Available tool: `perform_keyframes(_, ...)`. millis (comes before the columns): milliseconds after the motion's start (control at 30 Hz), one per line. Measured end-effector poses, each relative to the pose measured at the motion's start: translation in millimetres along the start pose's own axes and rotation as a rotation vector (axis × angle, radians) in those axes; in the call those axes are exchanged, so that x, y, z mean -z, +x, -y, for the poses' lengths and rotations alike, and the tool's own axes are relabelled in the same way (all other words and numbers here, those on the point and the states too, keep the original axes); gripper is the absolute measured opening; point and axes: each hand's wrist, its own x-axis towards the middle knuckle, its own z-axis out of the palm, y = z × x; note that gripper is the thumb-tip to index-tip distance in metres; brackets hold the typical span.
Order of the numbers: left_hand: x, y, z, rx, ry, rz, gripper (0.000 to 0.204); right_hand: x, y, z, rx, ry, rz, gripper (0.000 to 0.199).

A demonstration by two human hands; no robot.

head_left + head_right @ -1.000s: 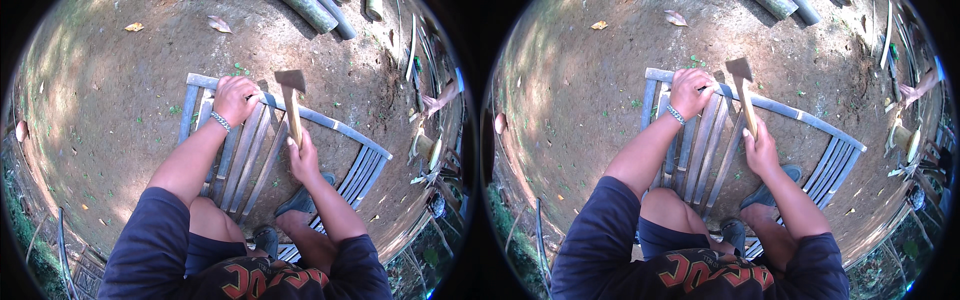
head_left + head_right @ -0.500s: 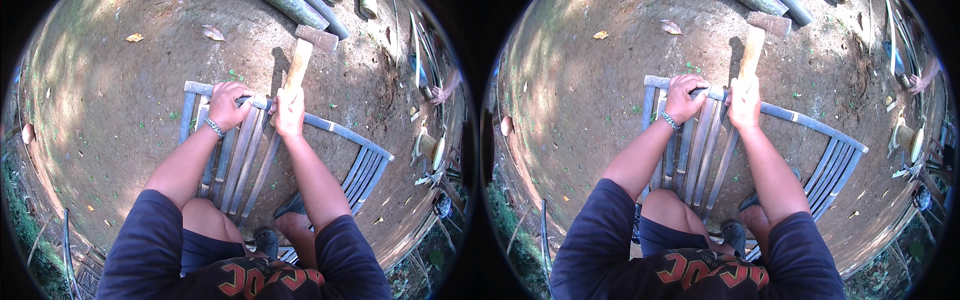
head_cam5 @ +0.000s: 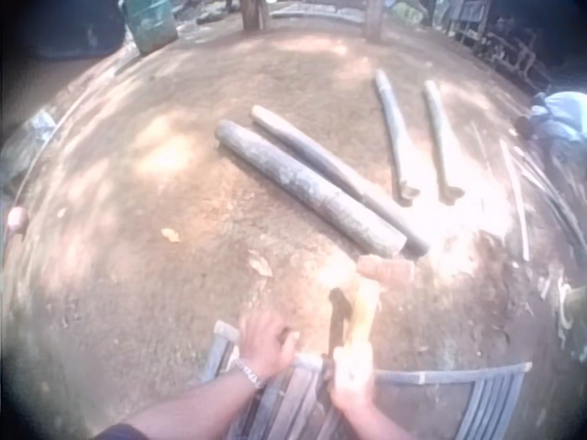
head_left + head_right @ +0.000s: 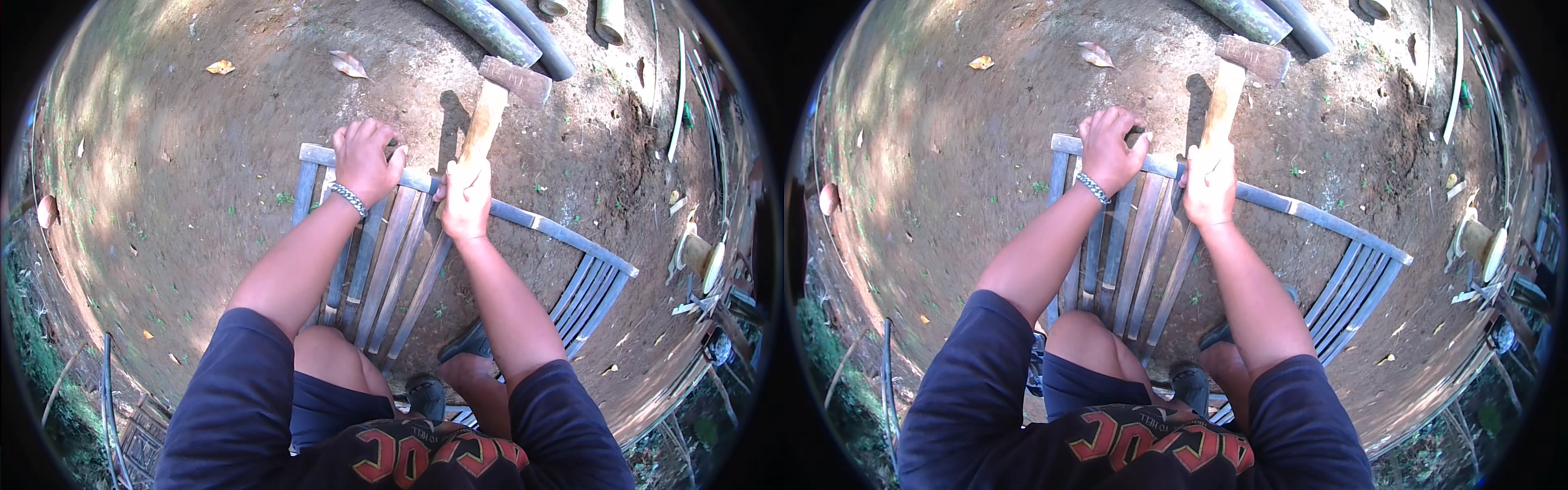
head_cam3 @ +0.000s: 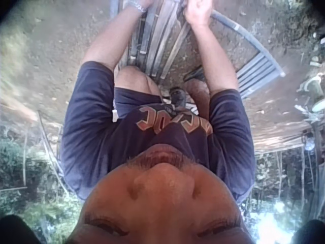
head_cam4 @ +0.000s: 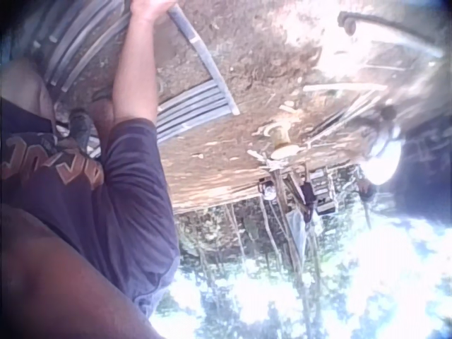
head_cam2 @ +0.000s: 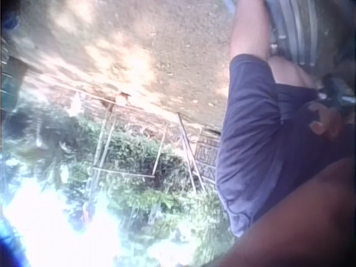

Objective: The person assembles a rectangular bamboo frame by arranging split bamboo strips on the ground. They use a hammer to drive nails into the intersections of the strips to secure the structure.

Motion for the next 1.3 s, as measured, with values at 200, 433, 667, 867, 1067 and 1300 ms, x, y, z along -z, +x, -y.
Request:
perform_keyframes(200,4.6,6.8,-31.0,0.077,0.178,0.228,0.01,0.8,1.0,-2.4,0.036,-0.094,-0.001,0.023)
perform_keyframes(433,7.5,16.6,-38.7,0.116,0.291,0.329,0.018,0.6,1.9,-13.4,0.112,-0.093,-0.03,0.025)
perform_keyframes(667,17.5,37.3,-54.8,0.137,0.412,0.551,0.022,4.4,6.0,-32.9,0.205,-0.288,-0.068,0.026)
perform_keyframes(867,14.4,41.4,-59.6,0.166,0.408,0.556,0.024,6.4,6.8,-30.6,0.249,-0.32,-0.087,0.027)
perform_keyframes(1067,39.4,25.0,-39.9,0.28,0.015,0.287,0.024,-0.6,8.6,-31.5,0.237,-0.257,-0.045,0.028)
perform_keyframes(1300,193.7,-90.7,29.3,0.56,-0.658,0.05,0.008,6.4,7.5,-14.6,0.13,-0.072,-0.033,0.036)
